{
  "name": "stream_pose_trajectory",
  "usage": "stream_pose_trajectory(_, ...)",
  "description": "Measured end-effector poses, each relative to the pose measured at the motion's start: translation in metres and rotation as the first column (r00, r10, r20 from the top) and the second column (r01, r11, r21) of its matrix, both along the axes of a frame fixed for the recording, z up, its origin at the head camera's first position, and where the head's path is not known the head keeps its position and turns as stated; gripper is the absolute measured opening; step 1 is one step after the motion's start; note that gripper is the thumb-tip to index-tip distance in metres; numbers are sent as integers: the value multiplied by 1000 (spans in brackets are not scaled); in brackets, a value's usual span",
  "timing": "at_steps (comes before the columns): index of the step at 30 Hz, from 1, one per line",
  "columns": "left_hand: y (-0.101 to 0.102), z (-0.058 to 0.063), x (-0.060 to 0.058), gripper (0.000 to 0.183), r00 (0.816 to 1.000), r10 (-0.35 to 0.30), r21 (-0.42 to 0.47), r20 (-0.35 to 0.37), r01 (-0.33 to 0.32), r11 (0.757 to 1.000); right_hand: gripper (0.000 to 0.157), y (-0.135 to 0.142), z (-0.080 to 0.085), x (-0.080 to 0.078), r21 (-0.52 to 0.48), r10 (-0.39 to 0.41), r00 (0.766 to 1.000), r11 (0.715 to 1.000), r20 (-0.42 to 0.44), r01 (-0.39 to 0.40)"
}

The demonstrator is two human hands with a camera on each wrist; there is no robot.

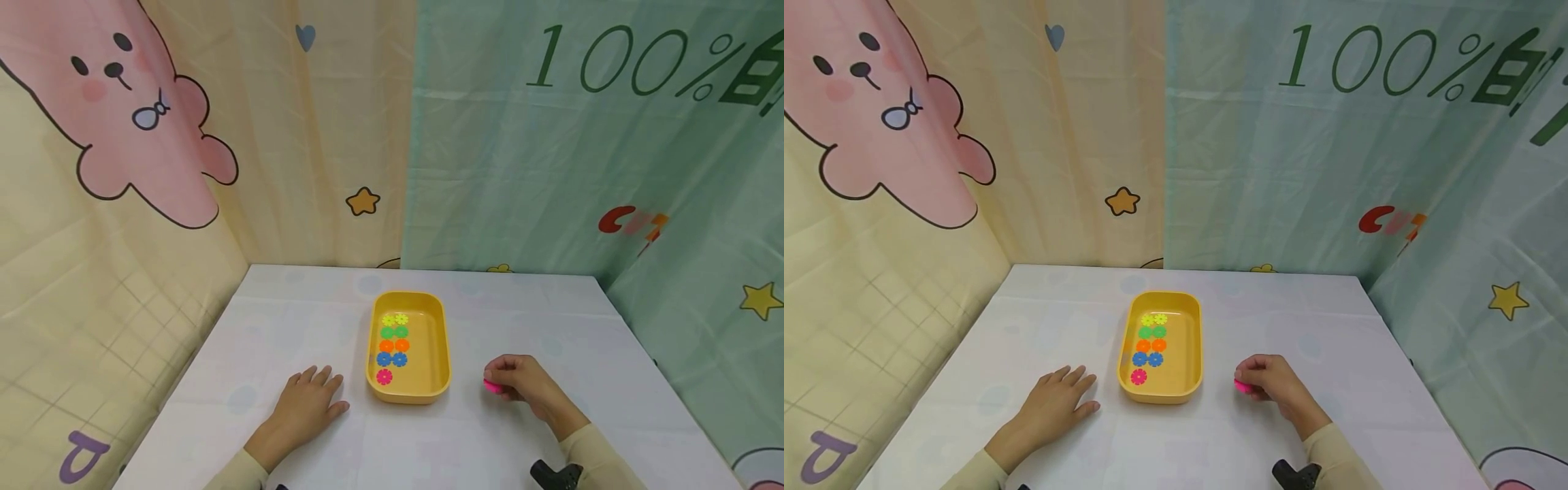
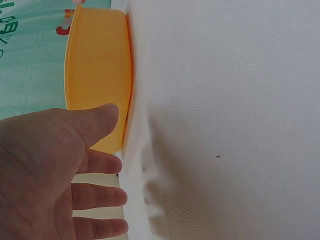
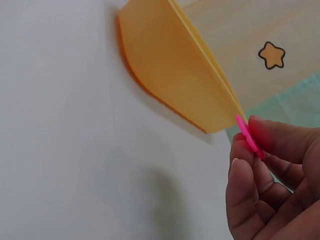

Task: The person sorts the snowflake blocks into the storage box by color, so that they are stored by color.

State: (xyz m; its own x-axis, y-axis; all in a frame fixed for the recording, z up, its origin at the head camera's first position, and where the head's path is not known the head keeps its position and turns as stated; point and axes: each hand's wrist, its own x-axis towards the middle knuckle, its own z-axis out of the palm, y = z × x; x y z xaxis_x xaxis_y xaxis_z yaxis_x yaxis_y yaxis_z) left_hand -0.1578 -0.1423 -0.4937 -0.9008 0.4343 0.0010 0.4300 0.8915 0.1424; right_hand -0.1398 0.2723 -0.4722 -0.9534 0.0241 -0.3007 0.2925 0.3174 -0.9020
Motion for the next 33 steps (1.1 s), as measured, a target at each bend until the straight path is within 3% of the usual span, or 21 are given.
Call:
stream_pose_trajectory(5,0,0,1,56,1000,-4,8,-4,5,1000,26,-10,6,-10,18,-83,997,996,-7,83)
stream_pose_trajectory(12,-1,1,3,55,1000,-13,19,-20,13,1000,30,-20,21,-22,-2,-118,993,993,-8,118)
stream_pose_trajectory(33,-2,3,4,55,1000,-6,31,-4,6,1000,23,-53,54,-64,-66,-100,995,993,3,100)
